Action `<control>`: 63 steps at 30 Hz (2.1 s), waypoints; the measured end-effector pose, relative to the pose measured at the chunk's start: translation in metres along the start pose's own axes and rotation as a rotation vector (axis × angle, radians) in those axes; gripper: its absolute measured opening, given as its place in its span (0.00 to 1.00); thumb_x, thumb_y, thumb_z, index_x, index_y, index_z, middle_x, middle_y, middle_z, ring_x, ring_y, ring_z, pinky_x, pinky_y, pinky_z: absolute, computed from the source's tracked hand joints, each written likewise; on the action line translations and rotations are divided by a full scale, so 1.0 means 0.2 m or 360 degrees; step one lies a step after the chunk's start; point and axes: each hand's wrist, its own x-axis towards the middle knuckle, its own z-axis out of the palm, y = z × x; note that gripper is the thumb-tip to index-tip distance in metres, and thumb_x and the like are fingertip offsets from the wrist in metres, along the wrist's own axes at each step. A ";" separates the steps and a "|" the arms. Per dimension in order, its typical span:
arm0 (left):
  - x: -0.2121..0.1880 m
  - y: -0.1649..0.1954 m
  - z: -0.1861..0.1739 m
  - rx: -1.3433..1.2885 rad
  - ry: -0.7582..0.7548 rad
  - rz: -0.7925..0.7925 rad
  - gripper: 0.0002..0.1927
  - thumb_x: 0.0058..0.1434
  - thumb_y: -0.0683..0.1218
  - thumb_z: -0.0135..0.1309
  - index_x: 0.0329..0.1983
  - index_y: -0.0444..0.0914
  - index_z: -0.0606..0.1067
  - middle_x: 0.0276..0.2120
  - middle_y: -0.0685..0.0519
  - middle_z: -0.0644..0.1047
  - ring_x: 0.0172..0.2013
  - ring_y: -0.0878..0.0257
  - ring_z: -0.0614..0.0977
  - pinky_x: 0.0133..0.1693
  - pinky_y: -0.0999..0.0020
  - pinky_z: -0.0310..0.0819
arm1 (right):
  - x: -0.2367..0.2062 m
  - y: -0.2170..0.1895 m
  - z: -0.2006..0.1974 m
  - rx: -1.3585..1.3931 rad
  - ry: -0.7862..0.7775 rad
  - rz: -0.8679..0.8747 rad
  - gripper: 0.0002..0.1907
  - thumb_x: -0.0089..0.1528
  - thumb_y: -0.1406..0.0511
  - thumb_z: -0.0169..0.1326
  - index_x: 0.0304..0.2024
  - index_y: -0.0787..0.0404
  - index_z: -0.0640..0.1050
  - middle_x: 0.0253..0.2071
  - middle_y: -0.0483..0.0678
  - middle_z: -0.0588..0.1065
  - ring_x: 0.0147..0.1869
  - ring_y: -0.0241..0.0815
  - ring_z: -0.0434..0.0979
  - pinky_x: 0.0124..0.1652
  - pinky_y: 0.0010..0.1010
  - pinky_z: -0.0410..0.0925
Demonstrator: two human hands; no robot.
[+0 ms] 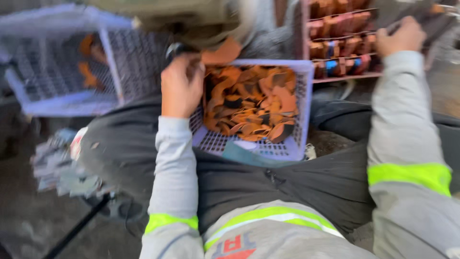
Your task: The person sits cross-legged and repeatedly picks orange rubber shoe parts from a white basket, inspects them, and places them into a pink organizer box. The person handles the parts one at a time, turning them over and checking edges before stacking them in the organizer.
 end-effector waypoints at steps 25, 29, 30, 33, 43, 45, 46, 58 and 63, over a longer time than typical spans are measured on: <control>-0.08 -0.54 0.69 0.0547 -0.0428 -0.0456 0.37 0.51 0.41 0.61 0.67 0.36 0.65 0.65 0.37 0.66 0.65 0.36 0.66 0.60 0.47 0.68 | -0.71 -1.01 0.29 0.0136 -0.1366 -0.0770 0.18 0.64 0.57 0.54 0.50 0.63 0.78 0.44 0.63 0.79 0.54 0.63 0.78 0.52 0.50 0.70; -0.04 -0.56 0.80 0.0986 -0.0277 -0.0345 0.39 0.53 0.43 0.58 0.70 0.39 0.62 0.66 0.40 0.64 0.65 0.37 0.63 0.52 0.43 0.71 | -0.74 -0.97 0.29 0.0028 -0.1589 -0.0585 0.24 0.63 0.55 0.54 0.57 0.63 0.75 0.48 0.65 0.76 0.52 0.65 0.77 0.51 0.52 0.69; -0.05 -0.58 0.82 0.1072 -0.0193 -0.0289 0.34 0.58 0.44 0.56 0.69 0.39 0.63 0.64 0.41 0.66 0.64 0.39 0.64 0.50 0.44 0.73 | -0.74 -0.96 0.29 0.0004 -0.1603 -0.0576 0.24 0.64 0.55 0.53 0.58 0.62 0.74 0.48 0.64 0.77 0.53 0.65 0.77 0.52 0.52 0.69; -0.03 -0.63 0.82 0.0904 -0.0600 -0.0548 0.28 0.68 0.45 0.50 0.72 0.41 0.63 0.68 0.45 0.68 0.68 0.44 0.65 0.57 0.46 0.74 | -0.73 -0.93 0.31 0.0046 -0.1578 -0.0569 0.26 0.63 0.57 0.54 0.59 0.64 0.73 0.49 0.65 0.76 0.52 0.65 0.77 0.52 0.52 0.69; -0.13 -0.56 0.86 0.0895 -0.0516 -0.0204 0.29 0.57 0.40 0.56 0.64 0.39 0.70 0.58 0.41 0.73 0.59 0.39 0.75 0.49 0.51 0.79 | -0.73 -0.93 0.39 0.0016 -0.1726 -0.0508 0.25 0.63 0.57 0.54 0.59 0.62 0.75 0.48 0.64 0.78 0.54 0.62 0.78 0.54 0.50 0.69; -0.17 -0.52 0.89 0.0681 -0.1196 -0.0390 0.26 0.63 0.42 0.57 0.65 0.38 0.70 0.57 0.43 0.76 0.58 0.44 0.78 0.58 0.52 0.76 | -0.72 -0.92 0.39 0.0029 -0.1714 -0.0510 0.25 0.64 0.58 0.54 0.60 0.64 0.74 0.47 0.64 0.79 0.54 0.62 0.78 0.54 0.50 0.69; -0.19 -0.50 0.90 0.0648 -0.1067 -0.0241 0.25 0.61 0.42 0.57 0.63 0.40 0.71 0.58 0.44 0.74 0.60 0.45 0.75 0.57 0.51 0.75 | -0.72 -0.92 0.39 0.0032 -0.1699 -0.0513 0.25 0.65 0.58 0.54 0.60 0.65 0.74 0.46 0.65 0.79 0.53 0.62 0.78 0.54 0.50 0.69; -0.27 -0.40 0.96 0.0834 -0.0845 0.0475 0.23 0.60 0.45 0.52 0.60 0.43 0.74 0.56 0.49 0.71 0.59 0.49 0.69 0.58 0.43 0.64 | -0.76 -1.01 0.66 0.0328 -0.1341 -0.0389 0.14 0.63 0.64 0.55 0.49 0.62 0.81 0.37 0.64 0.79 0.43 0.64 0.79 0.47 0.51 0.71; -0.26 -0.38 0.99 0.0912 -0.0815 0.0552 0.20 0.61 0.44 0.51 0.58 0.41 0.76 0.56 0.51 0.72 0.55 0.50 0.70 0.56 0.44 0.65 | -0.68 -0.93 0.61 0.0300 -0.1324 -0.0325 0.15 0.63 0.63 0.54 0.48 0.65 0.81 0.38 0.63 0.80 0.44 0.63 0.80 0.48 0.49 0.72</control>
